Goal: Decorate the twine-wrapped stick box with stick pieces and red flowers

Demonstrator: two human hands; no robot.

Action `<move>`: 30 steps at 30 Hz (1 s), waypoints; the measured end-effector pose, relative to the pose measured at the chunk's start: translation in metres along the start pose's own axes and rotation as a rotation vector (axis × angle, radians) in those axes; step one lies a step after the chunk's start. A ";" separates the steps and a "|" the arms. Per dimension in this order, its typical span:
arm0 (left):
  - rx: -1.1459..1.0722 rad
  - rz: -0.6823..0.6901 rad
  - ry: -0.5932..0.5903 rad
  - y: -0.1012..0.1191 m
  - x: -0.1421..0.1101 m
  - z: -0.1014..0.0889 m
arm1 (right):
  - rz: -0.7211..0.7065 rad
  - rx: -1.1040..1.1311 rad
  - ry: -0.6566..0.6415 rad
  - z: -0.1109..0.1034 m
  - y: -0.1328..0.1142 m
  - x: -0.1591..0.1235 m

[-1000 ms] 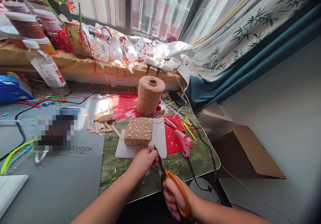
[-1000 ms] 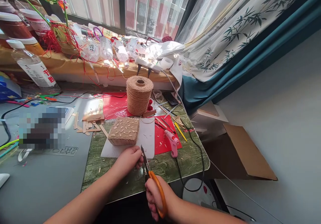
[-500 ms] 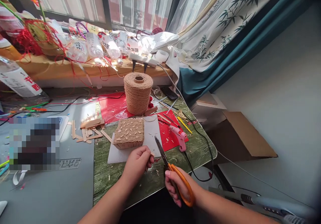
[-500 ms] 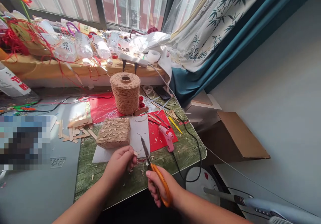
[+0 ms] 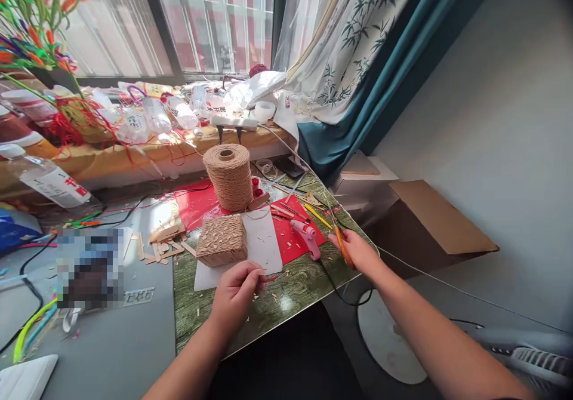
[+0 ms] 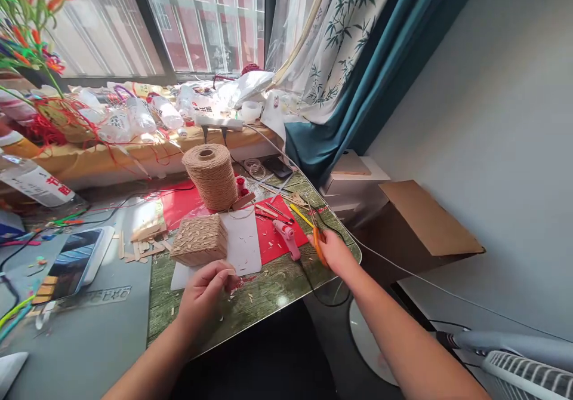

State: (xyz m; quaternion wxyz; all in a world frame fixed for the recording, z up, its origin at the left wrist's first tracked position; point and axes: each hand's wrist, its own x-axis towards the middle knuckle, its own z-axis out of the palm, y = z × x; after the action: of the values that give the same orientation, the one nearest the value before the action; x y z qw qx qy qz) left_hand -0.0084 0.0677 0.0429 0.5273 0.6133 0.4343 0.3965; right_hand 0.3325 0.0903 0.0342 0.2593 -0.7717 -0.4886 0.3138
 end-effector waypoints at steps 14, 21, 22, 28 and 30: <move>1.212 -0.478 0.206 -0.029 -0.059 -0.189 | -0.146 -0.641 0.066 0.001 0.021 0.046; 1.169 -0.573 0.331 -0.039 -0.057 -0.205 | -0.384 -0.550 0.194 -0.001 0.011 0.019; 1.168 -0.574 0.360 -0.039 -0.059 -0.205 | -0.467 -0.451 0.222 0.003 0.010 0.012; 1.056 -0.310 0.785 -0.033 -0.070 -0.167 | -0.423 0.108 0.129 0.052 0.011 -0.021; 0.959 -0.139 0.798 -0.030 -0.070 -0.139 | -0.400 0.159 0.093 0.065 0.010 -0.020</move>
State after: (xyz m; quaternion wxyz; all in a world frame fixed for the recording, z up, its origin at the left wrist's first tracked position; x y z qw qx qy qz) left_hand -0.1648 0.0454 0.0289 0.0154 0.5568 0.7660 0.3208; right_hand 0.2840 0.0744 -0.0118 0.3987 -0.6502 -0.5930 0.2580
